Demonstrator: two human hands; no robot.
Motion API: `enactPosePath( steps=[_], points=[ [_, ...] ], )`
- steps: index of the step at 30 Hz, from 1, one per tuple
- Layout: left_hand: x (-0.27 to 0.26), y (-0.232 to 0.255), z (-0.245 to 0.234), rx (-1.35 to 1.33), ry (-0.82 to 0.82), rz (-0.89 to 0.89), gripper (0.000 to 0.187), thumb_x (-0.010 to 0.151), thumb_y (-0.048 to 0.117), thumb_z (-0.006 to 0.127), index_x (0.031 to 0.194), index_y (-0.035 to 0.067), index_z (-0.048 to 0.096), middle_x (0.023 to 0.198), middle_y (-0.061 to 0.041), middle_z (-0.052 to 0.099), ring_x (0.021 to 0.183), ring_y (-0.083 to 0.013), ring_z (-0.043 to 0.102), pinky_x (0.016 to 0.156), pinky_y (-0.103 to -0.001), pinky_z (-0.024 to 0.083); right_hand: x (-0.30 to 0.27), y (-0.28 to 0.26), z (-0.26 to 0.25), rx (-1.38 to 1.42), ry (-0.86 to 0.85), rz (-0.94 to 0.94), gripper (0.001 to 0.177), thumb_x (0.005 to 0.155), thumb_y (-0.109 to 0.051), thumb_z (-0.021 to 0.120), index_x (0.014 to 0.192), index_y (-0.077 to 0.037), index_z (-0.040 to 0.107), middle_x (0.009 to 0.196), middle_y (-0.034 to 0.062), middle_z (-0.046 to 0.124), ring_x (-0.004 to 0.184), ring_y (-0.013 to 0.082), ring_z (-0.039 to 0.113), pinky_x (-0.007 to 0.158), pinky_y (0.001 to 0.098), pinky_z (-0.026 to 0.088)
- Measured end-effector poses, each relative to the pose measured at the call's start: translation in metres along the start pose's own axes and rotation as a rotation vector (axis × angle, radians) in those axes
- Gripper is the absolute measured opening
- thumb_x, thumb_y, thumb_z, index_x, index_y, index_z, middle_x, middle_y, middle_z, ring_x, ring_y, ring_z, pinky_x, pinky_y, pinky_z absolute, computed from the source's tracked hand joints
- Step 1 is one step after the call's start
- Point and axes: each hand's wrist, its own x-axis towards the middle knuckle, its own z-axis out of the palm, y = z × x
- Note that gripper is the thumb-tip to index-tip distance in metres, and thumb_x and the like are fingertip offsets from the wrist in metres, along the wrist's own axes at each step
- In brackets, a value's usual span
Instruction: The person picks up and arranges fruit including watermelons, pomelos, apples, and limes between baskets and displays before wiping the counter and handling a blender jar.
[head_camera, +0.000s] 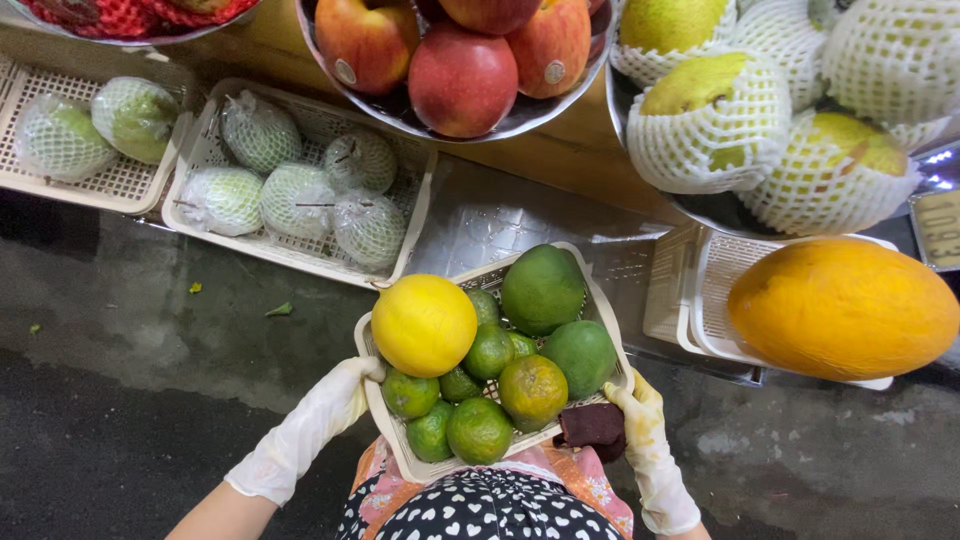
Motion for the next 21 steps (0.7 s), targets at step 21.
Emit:
enactPosePath(
  steps=[21],
  points=[
    [0.004, -0.023, -0.046, -0.012, -0.107, 0.088, 0.039, 0.065, 0.002, 0.049, 0.101, 0.001, 0.063, 0.087, -0.009, 0.061, 0.080, -0.0217, 0.061, 0.081, -0.035, 0.052, 0.059, -0.202, 0.158, -0.727, 0.216, -1.401, 0.019, 0.104, -0.015, 0.070, 0.118, -0.003, 0.074, 0.109, 0.0170, 0.070, 0.106, 0.0317, 0.066, 0.098, 0.0410, 0.054]
  ],
)
